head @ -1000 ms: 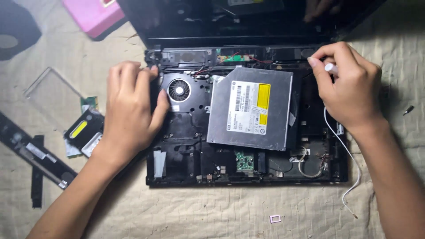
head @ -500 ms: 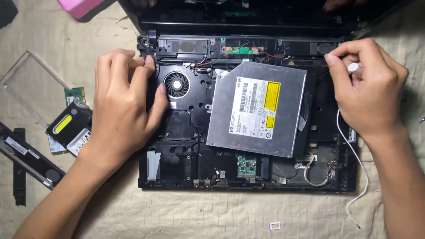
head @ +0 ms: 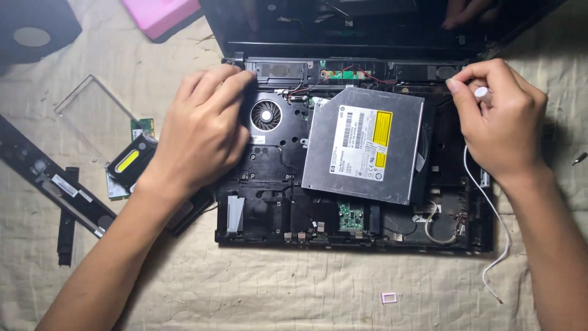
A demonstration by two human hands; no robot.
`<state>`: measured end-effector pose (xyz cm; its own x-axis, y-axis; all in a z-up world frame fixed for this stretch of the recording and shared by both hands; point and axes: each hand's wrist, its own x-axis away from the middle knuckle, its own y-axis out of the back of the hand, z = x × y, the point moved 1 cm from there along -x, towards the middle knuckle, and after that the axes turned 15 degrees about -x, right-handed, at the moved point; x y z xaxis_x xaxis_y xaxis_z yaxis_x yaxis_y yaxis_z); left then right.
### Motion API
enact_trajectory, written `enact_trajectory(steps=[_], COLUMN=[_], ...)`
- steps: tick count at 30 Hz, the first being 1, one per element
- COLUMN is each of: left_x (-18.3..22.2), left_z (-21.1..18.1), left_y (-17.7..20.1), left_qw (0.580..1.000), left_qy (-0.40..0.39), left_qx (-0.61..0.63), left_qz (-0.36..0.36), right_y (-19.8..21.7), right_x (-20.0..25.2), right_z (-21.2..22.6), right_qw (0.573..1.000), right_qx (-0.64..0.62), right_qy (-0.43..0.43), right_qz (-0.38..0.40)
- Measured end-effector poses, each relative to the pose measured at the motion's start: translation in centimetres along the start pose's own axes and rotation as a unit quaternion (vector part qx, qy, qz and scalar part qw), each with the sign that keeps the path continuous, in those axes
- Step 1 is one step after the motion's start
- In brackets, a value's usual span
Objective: Installing an internal optical drive and connecting ribbon cables inside a laptop chassis using a small tool.
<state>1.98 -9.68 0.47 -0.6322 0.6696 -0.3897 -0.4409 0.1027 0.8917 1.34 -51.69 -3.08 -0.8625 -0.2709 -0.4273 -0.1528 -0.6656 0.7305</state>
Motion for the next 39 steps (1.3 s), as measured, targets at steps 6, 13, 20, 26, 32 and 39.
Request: enact_trajectory(steps=[6, 13, 20, 26, 32, 39], left_x=[-0.8, -1.8, -1.9, -1.9, -2.8, -5.1], left_z=[0.0, 0.1, 0.2, 0.4, -0.9, -7.4], left_y=[-0.2, -1.0, -0.5, 0.2, 2.0, 4.6], left_qw=[0.998, 0.997, 0.998, 1.000, 0.997, 0.885], left_qy=[-0.051, -0.059, -0.032, -0.007, 0.031, 0.172], left_qx=[-0.032, -0.054, -0.059, -0.016, 0.074, 0.432], left_qz=[-0.008, -0.008, 0.000, 0.018, 0.022, -0.003], right_y=[0.0, -0.2, -0.1, 0.0, 2.1, 2.1], right_x=[-0.5, -0.8, -0.7, -0.7, -1.4, -5.7], right_z=[0.6, 1.1, 1.2, 1.1, 5.7, 16.6], right_qw=[1.000, 1.000, 1.000, 1.000, 0.998, 0.973], right_qx=[0.001, -0.009, -0.015, -0.012, -0.031, -0.222], right_qy=[0.002, 0.000, -0.002, 0.017, 0.043, -0.011], right_qz=[-0.007, -0.010, -0.006, -0.015, -0.046, 0.067])
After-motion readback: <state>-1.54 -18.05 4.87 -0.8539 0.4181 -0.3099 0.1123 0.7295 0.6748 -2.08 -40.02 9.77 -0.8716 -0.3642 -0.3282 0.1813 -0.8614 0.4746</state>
